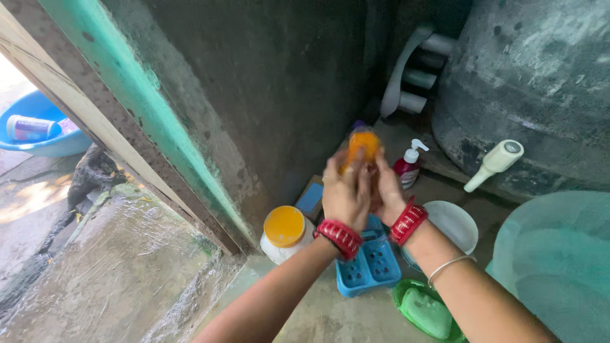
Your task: The person cleans a blue plastic caddy with an orange sponge, then arranges various bathroom items including a soap dish, bottles, and a brush into the caddy. The person also handles a white bucket and a yellow-lidded container, placing them near the caddy.
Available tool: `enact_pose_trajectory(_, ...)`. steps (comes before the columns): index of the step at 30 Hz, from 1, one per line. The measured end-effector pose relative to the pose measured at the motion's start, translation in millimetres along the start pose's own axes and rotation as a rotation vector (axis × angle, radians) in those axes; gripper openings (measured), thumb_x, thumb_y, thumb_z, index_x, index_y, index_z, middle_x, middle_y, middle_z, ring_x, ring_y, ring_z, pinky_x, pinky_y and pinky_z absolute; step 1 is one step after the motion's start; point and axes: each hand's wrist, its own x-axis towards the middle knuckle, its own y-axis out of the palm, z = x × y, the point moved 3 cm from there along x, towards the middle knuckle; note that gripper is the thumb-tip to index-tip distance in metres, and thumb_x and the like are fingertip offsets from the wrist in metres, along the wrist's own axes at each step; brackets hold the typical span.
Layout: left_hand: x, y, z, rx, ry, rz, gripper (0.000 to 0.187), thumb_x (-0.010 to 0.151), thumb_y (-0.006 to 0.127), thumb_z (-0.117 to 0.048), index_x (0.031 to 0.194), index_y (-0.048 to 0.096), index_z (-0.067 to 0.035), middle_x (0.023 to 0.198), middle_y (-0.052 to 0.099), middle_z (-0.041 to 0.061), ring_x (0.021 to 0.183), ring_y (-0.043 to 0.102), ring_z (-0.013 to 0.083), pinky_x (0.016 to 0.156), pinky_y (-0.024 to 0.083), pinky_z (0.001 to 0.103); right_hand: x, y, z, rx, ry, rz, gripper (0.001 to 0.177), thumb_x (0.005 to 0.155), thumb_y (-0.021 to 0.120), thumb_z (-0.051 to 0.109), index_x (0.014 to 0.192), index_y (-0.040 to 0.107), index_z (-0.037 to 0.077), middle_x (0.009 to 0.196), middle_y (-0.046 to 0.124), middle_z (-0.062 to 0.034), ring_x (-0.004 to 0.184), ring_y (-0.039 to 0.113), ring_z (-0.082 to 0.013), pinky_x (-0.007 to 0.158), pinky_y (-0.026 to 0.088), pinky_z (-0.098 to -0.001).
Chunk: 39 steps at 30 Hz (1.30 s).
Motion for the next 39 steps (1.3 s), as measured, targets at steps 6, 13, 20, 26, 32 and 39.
enact_pose_trajectory(6, -18.6, -7.7, -3.7, -0.040, 0.266, 0.133, 0.034, 0.093, 0.065, -0.015, 0.127, 0.071, -0.018, 0.133, 0.060, 0.017, 0.113, 0.058, 0.0383, 0.100, 0.051, 0.046, 11.7, -25.7, -12.0, 0.168, 0.019, 0.144, 0.063, 0.097, 0.040, 0.065, 0.137, 0.057, 0.019, 0.131, 0.067, -0.0059, 0.116, 0.065, -0.0242, 0.097, 0.055, -0.0419)
enact_pose_trajectory(13, 39.3, -5.8, 32.0, 0.053, 0.216, -0.130, 0.035, 0.091, 0.068, -0.010, 0.124, 0.072, -0.021, 0.133, 0.061, 0.015, 0.121, 0.055, 0.0387, 0.105, 0.047, 0.048, -35.9, 24.2, 8.3, 0.033, 0.008, 0.386, 0.084, 0.094, 0.036, 0.081, 0.150, 0.052, 0.021, 0.126, 0.066, -0.0045, 0.107, 0.063, -0.0206, 0.084, 0.054, -0.0386)
enact_pose_trajectory(20, 5.2, -9.0, 17.4, -0.107, 0.380, 0.086, 0.043, 0.086, 0.065, -0.007, 0.128, 0.070, -0.017, 0.136, 0.059, 0.017, 0.123, 0.055, 0.0392, 0.110, 0.045, 0.048, -37.2, 5.1, 3.3, 0.035, -0.092, 0.497, 0.066, 0.088, 0.075, 0.034, 0.145, 0.048, 0.014, 0.127, 0.066, -0.0017, 0.120, 0.065, -0.0173, 0.097, 0.055, -0.0372)
enact_pose_trajectory(26, 51.0, -11.0, 42.7, -0.352, 0.042, 0.028, 0.029, 0.096, 0.066, -0.011, 0.123, 0.072, -0.015, 0.124, 0.061, 0.015, 0.114, 0.065, 0.0312, 0.100, 0.054, 0.038, -27.5, -4.8, 13.0, -0.354, -0.094, 0.376, 0.070, 0.075, 0.084, 0.008, 0.138, 0.054, 0.010, 0.115, 0.068, -0.0077, 0.107, 0.069, -0.0213, 0.093, 0.056, -0.0384)
enact_pose_trajectory(32, 46.8, -12.7, 53.5, -0.208, 0.108, 0.045, 0.023, 0.087, 0.072, -0.005, 0.108, 0.079, -0.014, 0.112, 0.065, 0.013, 0.097, 0.072, 0.0284, 0.085, 0.061, 0.036, 4.1, -17.1, 13.8, -0.750, -0.333, 0.118, 0.074, 0.063, 0.087, 0.003, 0.132, 0.059, 0.009, 0.114, 0.076, -0.0083, 0.101, 0.074, -0.0172, 0.089, 0.059, -0.0328)
enact_pose_trajectory(39, 39.5, -14.6, 72.3, -0.204, 0.031, 0.091, 0.023, 0.086, 0.067, 0.003, 0.104, 0.076, -0.009, 0.105, 0.069, 0.012, 0.093, 0.074, 0.0282, 0.083, 0.061, 0.036, 24.1, -38.5, -35.4, -0.753, -0.425, -0.139, 0.064, 0.065, 0.091, 0.007, 0.123, 0.066, 0.004, 0.107, 0.078, -0.0075, 0.097, 0.074, -0.0149, 0.086, 0.059, -0.0318)
